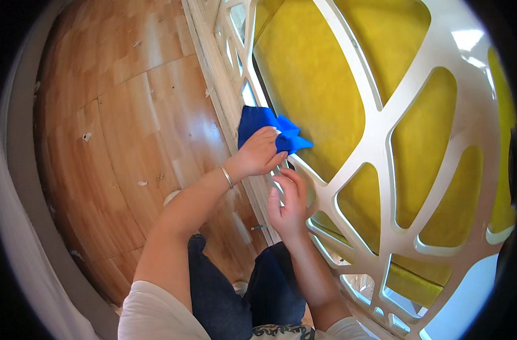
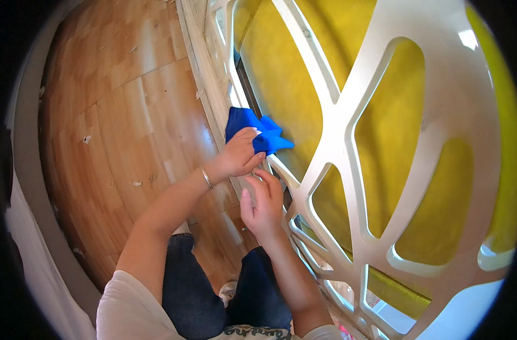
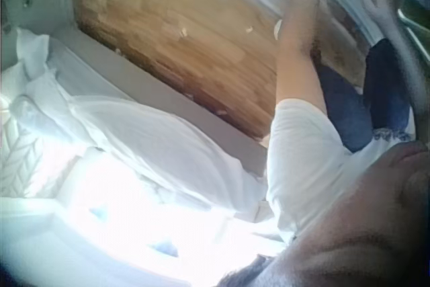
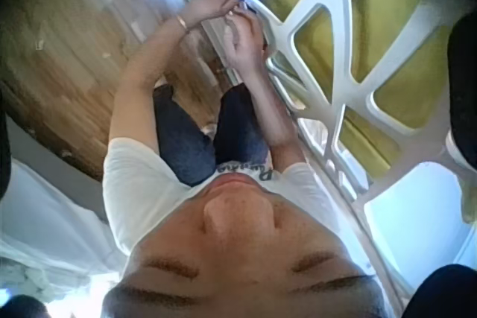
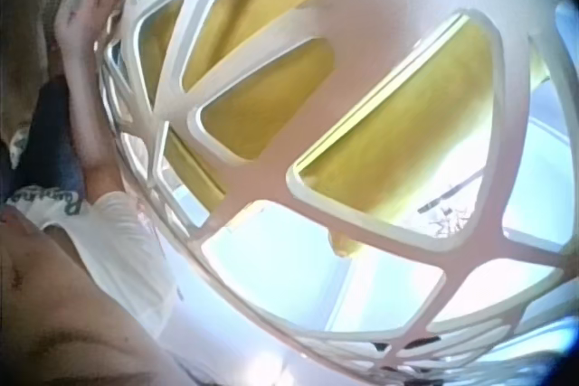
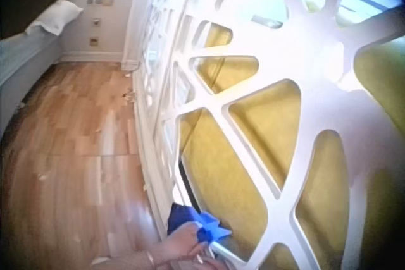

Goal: The person smooths a white duvet on a bed, then uses a blue cloth to wipe a glass coffee table and a yellow armchair. The person continues wiping the white decorative frame of the chair.

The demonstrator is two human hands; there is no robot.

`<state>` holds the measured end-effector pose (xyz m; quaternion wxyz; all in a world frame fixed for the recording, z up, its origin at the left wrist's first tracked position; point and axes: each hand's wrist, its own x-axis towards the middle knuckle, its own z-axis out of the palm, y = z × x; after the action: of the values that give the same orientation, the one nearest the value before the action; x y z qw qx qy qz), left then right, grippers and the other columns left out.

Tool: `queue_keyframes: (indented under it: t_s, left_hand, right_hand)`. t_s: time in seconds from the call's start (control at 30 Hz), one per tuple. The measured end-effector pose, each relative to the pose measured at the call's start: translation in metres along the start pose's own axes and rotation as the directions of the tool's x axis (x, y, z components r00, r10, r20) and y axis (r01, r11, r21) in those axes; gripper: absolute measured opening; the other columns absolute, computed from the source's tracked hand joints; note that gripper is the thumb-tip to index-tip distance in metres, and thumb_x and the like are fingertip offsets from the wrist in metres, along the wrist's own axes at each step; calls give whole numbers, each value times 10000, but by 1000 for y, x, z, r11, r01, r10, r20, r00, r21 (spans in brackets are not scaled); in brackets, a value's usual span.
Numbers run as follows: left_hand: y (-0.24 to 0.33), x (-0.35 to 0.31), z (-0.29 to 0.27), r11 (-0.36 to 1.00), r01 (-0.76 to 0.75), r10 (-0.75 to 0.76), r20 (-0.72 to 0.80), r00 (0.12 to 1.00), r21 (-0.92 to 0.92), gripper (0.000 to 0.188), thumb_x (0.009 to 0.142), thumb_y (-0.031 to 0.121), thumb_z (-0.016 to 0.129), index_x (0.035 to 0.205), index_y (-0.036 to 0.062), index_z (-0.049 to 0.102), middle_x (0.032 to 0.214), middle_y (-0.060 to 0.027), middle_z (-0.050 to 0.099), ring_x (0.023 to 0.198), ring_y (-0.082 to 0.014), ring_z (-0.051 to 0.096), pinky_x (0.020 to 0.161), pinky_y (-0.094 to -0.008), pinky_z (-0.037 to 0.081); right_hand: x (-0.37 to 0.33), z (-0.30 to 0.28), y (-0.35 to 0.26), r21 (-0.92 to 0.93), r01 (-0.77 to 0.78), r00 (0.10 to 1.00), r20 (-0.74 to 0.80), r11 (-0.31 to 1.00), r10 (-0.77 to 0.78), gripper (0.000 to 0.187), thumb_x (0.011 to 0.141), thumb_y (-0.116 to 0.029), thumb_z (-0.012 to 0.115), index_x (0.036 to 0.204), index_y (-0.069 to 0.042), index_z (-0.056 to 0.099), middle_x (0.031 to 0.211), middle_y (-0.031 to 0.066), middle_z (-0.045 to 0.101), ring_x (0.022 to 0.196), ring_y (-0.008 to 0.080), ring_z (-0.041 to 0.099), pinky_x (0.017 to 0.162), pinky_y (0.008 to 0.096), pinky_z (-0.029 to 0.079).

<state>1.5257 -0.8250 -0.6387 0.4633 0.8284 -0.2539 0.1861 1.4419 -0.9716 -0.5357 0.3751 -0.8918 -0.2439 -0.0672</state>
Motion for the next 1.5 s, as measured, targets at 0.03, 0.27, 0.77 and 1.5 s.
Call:
queue_keyframes:
  t_s: [0.03, 0.27, 0.77, 1.5]
  left_hand:
    - [-13, 0, -2, 994, -71, 69, 28, 997, 85, 327, 948, 283, 580, 912, -23, 687, 1082, -234, 634, 1093, -438, 549, 1101, -521, 361]
    - [-80, 59, -46, 862, 80, -165, 128, 978, 500, 374, 919, 351, 566, 927, 11, 720, 1047, -158, 676, 1148, -311, 577, 1153, -485, 310]
    - [-59, 5, -8, 985, 10, -22, 71, 997, 170, 352, 846, 277, 627, 1091, 25, 644, 1233, -174, 634, 1288, -354, 522, 1142, -568, 327]
    - [-39, 44, -5, 853, 510, -517, -322, 793, -115, 451, 946, 79, 580, 1368, -23, 460, 1573, -359, 227, 1449, -573, 215, 1197, -529, 270]
  right_hand:
    - [7, 5, 0, -15, 22, 1000, 15, 1000, -22, 266, 850, -73, 682, 1105, -8, 644, 1244, 206, 591, 1132, 378, 575, 985, 454, 447]
    - [65, 21, -1, -277, 110, 994, 28, 955, -106, 324, 818, -121, 728, 1116, -24, 642, 1255, 208, 585, 1153, 412, 561, 1022, 585, 416]
    - [105, 34, 7, -241, -179, 982, 9, 954, 187, 329, 924, -189, 651, 1204, -18, 631, 1302, 225, 604, 1202, 410, 567, 1053, 469, 426]
    - [122, 60, 18, -196, -349, 933, 16, 916, 359, 429, 946, -251, 633, 1277, 15, 572, 1277, 226, 603, 1193, 411, 550, 1014, 479, 420]
